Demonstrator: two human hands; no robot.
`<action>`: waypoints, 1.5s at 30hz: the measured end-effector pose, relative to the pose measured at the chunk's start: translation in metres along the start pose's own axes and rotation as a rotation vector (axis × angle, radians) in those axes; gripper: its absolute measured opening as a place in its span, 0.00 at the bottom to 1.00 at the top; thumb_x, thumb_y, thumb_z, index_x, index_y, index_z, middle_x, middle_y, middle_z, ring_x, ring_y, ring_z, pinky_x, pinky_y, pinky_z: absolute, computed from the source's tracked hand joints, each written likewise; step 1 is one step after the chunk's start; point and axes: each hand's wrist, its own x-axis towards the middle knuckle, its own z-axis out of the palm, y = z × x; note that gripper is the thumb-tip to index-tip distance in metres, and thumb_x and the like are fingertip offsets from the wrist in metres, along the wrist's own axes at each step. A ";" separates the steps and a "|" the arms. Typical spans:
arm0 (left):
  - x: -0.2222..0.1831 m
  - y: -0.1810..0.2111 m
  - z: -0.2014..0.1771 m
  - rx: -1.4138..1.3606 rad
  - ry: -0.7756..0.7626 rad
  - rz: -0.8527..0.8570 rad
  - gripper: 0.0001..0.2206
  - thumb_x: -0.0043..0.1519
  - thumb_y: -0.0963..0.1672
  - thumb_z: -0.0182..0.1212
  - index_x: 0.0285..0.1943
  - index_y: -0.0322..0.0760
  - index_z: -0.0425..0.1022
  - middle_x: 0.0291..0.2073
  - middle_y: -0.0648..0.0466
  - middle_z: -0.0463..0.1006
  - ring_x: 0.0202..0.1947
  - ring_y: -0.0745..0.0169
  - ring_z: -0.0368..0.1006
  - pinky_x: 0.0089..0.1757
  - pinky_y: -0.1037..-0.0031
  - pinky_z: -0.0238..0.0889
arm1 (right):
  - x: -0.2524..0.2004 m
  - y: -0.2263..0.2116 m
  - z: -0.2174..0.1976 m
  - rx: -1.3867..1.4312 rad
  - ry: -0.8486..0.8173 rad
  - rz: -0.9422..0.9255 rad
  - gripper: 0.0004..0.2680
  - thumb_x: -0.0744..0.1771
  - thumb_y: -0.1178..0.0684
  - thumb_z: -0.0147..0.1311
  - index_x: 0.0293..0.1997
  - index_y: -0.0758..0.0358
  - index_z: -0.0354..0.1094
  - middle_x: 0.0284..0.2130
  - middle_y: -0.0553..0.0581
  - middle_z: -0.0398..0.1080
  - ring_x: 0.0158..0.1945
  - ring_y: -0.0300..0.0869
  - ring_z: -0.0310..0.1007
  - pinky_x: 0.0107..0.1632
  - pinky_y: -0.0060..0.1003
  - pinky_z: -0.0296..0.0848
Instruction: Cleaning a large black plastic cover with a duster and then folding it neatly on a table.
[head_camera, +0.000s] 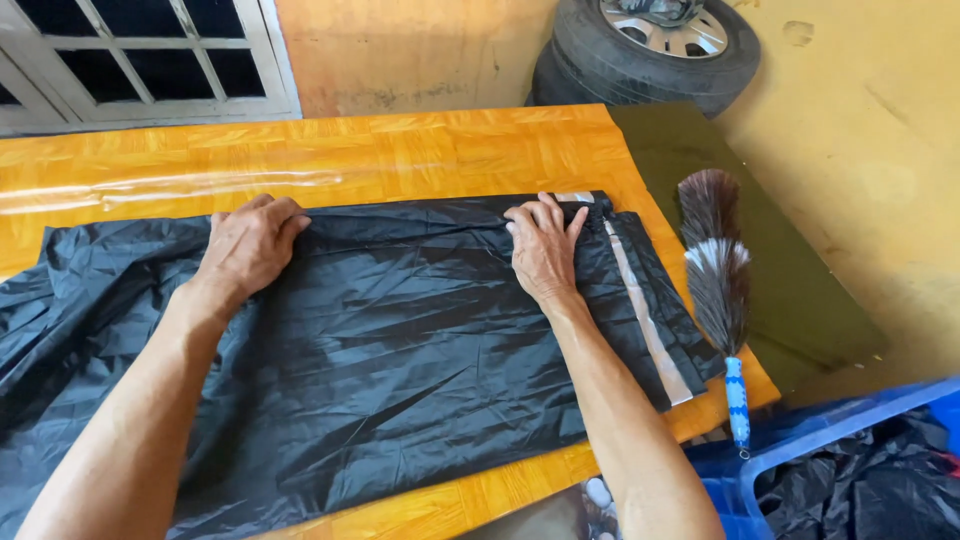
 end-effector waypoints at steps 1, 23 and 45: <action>-0.001 -0.001 -0.001 -0.080 0.031 0.034 0.10 0.73 0.50 0.52 0.50 0.46 0.78 0.44 0.47 0.80 0.54 0.43 0.77 0.54 0.54 0.63 | 0.000 0.002 0.003 0.006 0.040 -0.023 0.04 0.71 0.48 0.49 0.48 0.47 0.69 0.46 0.48 0.68 0.68 0.48 0.62 0.69 0.77 0.43; 0.012 -0.003 0.008 -0.153 -0.022 -0.028 0.12 0.69 0.51 0.55 0.51 0.44 0.75 0.44 0.38 0.82 0.54 0.31 0.76 0.53 0.48 0.66 | 0.008 -0.015 -0.025 -0.020 0.066 0.040 0.16 0.72 0.40 0.48 0.64 0.54 0.66 0.66 0.65 0.60 0.74 0.64 0.48 0.70 0.71 0.45; 0.013 -0.041 0.031 0.372 0.025 0.054 0.22 0.73 0.57 0.43 0.50 0.38 0.72 0.47 0.44 0.78 0.54 0.40 0.74 0.52 0.47 0.61 | 0.033 -0.020 -0.047 0.016 -0.699 0.201 0.27 0.70 0.31 0.22 0.78 0.46 0.42 0.77 0.55 0.40 0.79 0.54 0.33 0.72 0.71 0.25</action>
